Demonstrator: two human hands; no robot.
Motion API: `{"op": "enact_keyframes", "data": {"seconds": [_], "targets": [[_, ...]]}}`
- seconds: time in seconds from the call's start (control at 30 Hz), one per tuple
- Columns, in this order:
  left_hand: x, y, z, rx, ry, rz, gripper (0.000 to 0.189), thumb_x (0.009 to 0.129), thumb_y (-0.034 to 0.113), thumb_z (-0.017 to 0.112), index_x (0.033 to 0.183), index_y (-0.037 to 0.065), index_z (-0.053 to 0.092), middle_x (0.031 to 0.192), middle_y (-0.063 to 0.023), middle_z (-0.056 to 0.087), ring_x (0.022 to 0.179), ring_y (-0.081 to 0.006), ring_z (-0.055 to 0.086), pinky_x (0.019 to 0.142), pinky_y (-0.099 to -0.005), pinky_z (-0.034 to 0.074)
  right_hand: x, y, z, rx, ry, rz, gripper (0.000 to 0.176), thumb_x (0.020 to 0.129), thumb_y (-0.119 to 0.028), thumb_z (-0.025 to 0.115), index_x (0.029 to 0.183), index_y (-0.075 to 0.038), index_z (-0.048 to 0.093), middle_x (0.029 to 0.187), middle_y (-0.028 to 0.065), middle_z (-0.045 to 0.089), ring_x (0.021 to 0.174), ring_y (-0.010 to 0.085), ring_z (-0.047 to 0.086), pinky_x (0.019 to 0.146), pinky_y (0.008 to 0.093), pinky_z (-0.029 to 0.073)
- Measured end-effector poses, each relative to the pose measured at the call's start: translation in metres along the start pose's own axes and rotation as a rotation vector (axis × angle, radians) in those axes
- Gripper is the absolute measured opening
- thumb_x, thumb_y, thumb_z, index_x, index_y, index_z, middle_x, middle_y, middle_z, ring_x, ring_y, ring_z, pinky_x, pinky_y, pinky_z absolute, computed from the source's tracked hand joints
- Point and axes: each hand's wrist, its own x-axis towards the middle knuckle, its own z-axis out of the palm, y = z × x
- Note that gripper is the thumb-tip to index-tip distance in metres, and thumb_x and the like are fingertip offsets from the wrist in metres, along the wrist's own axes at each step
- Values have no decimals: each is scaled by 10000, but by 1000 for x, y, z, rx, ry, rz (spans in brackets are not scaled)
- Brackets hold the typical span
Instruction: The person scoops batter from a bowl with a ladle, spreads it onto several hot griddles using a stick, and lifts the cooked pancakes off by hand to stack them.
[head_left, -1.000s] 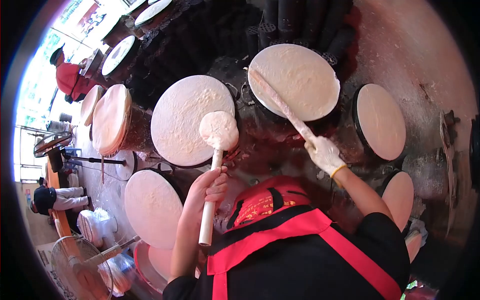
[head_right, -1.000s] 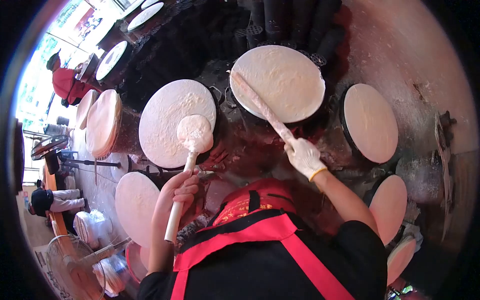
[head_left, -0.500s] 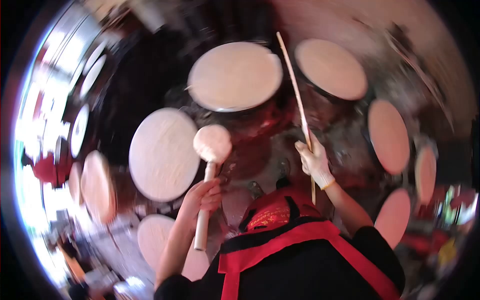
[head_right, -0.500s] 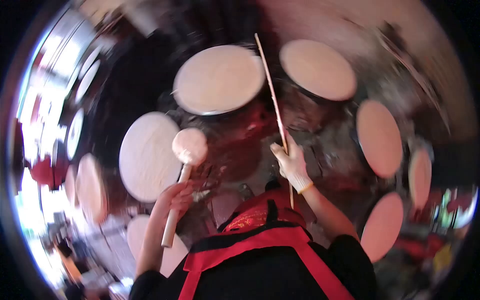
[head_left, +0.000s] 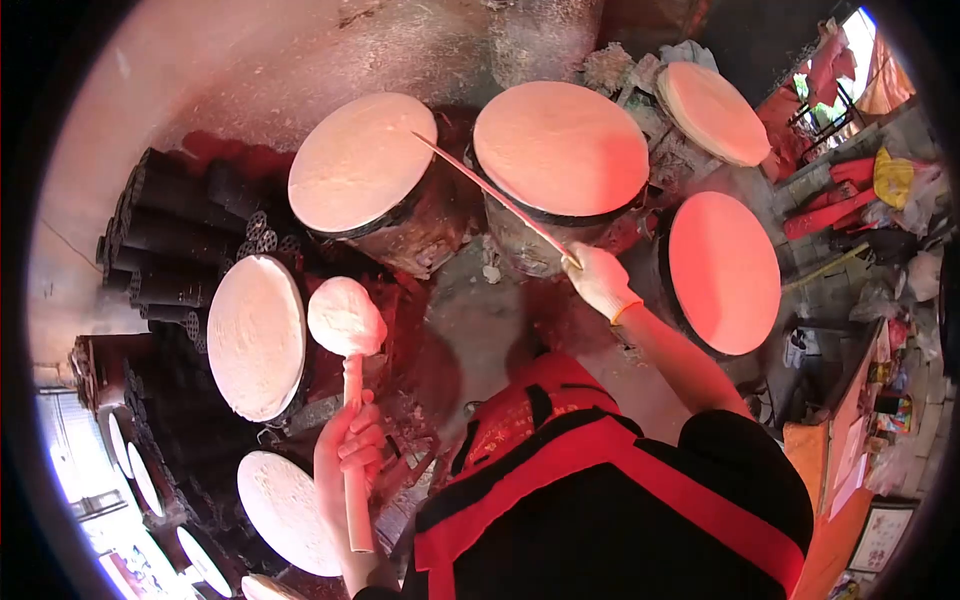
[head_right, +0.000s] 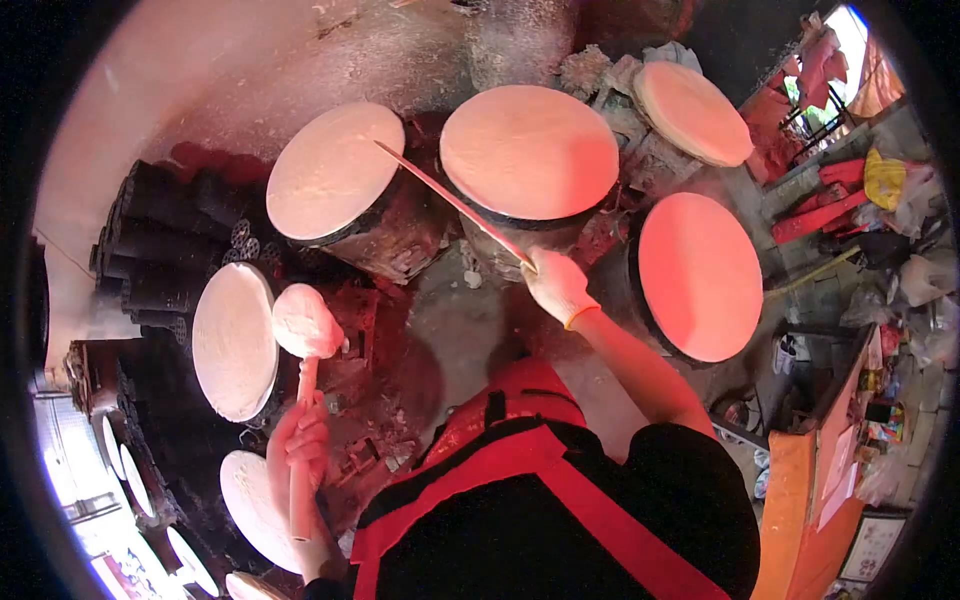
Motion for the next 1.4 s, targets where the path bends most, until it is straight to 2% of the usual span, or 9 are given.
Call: {"op": "enact_keyframes", "data": {"seconds": [0.23,0.33,0.5,0.67,0.73,0.9,1.07,1.2,1.4], "targets": [[80,-50,81,-84,-81,-40,282,1016,119,305,1182,-86,404,789,-71,379,544,-118,386,406,-224,356,82,45,-21,-323,5,-266,703,774,-352,689,1379,-164,384,1024,125,575,821,279,639,635,411,506],[99,-61,102,-61,-62,-43,285,1018,125,304,1185,-85,400,791,-70,378,542,-116,381,404,-222,355,112,57,-16,-388,-12,-369,667,773,-349,689,1345,-155,408,1021,125,576,817,282,639,638,406,506],[124,-58,119,39,-2,-79,282,1014,130,324,1211,-63,381,788,-63,394,526,-102,392,385,-210,348,140,73,-30,-133,16,-382,186,852,-259,572,871,-75,594,902,124,615,804,308,635,666,419,500],[157,-36,138,319,124,-88,208,988,96,408,1143,-31,464,754,-36,404,484,-53,347,330,-161,271,195,76,-79,39,-35,-155,199,853,-258,603,896,-69,648,797,151,638,780,236,651,672,380,484],[170,-30,148,419,88,-98,201,979,95,426,1138,-21,468,744,-24,408,481,-40,343,336,-153,267,217,67,-150,61,271,-58,108,799,-149,605,825,-46,625,678,83,604,659,178,600,632,346,467],[204,-19,173,561,123,-121,195,975,101,439,1129,-15,471,726,-8,405,473,-32,335,335,-148,261,250,134,-309,466,595,210,150,812,-232,643,913,-130,687,607,-81,467,519,42,440,477,202,354],[231,-37,195,357,56,-211,190,986,97,406,1110,-33,470,705,-22,387,462,-62,335,329,-171,276,245,294,-398,1144,779,234,130,834,-228,672,835,-103,634,577,-46,445,458,99,404,433,260,337],[245,-74,213,189,-102,-282,208,1026,149,261,1092,-11,376,763,-67,390,572,-151,416,453,-262,368,256,452,-374,1272,828,293,159,872,-213,612,747,-139,545,605,-7,503,531,146,476,510,311,411],[264,-151,248,128,6,-125,253,1017,129,300,1150,-53,416,751,-56,389,532,-124,408,400,-236,354,263,535,-244,1329,1188,787,242,782,-221,585,814,16,623,714,88,617,602,202,584,545,350,448]]}}
